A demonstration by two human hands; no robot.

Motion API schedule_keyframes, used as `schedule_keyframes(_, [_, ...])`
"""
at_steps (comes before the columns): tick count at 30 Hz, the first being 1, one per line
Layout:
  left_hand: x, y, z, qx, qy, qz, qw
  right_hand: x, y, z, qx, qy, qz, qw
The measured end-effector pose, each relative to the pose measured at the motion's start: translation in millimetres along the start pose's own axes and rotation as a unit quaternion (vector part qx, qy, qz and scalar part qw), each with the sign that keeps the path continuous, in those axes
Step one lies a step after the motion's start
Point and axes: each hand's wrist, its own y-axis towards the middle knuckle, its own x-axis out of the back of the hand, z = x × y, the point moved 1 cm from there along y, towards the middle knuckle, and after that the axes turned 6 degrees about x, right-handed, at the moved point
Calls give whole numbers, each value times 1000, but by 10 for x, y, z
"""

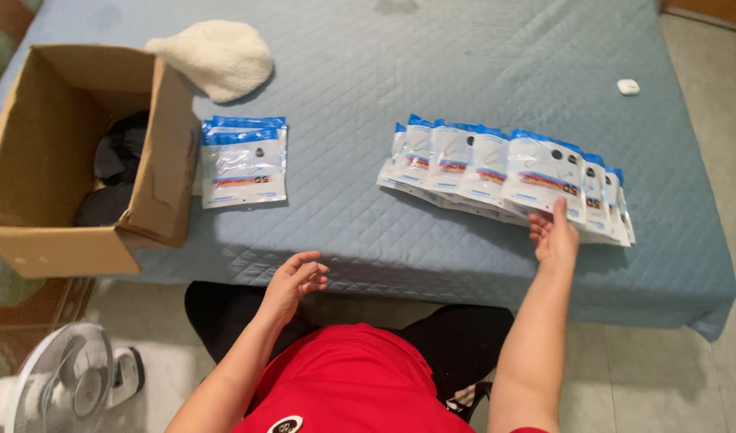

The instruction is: Packing black face masks into individual plastic sleeves

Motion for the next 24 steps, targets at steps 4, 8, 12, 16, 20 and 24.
schedule_keyframes(4, [174, 26, -113, -13, 31, 10, 999, 43, 4, -431, 3, -13, -25, 1000])
schedule_keyframes(8, [317, 15, -495, -61, 116, 19, 991, -743, -413, -858, 44, 49, 5, 998])
schedule_keyframes(12, [275, -261, -1234, -119, 203, -5, 972, -2303, -1510, -1156, 114, -118, 159, 974])
schedule_keyframes(16, [277, -694, -2143, -240, 380, 14, 893, -3355, -2258, -1348, 268, -447, 475, 710])
schedule_keyframes(20, [556, -965, -3022, -347, 460, -60, 815, -4027, -2615, -1537, 363, -608, 516, 481])
schedule_keyframes(24, [1070, -1002, -3811, -331, 503, -129, 788, -4210, -2657, -1631, 375, -677, 487, 405])
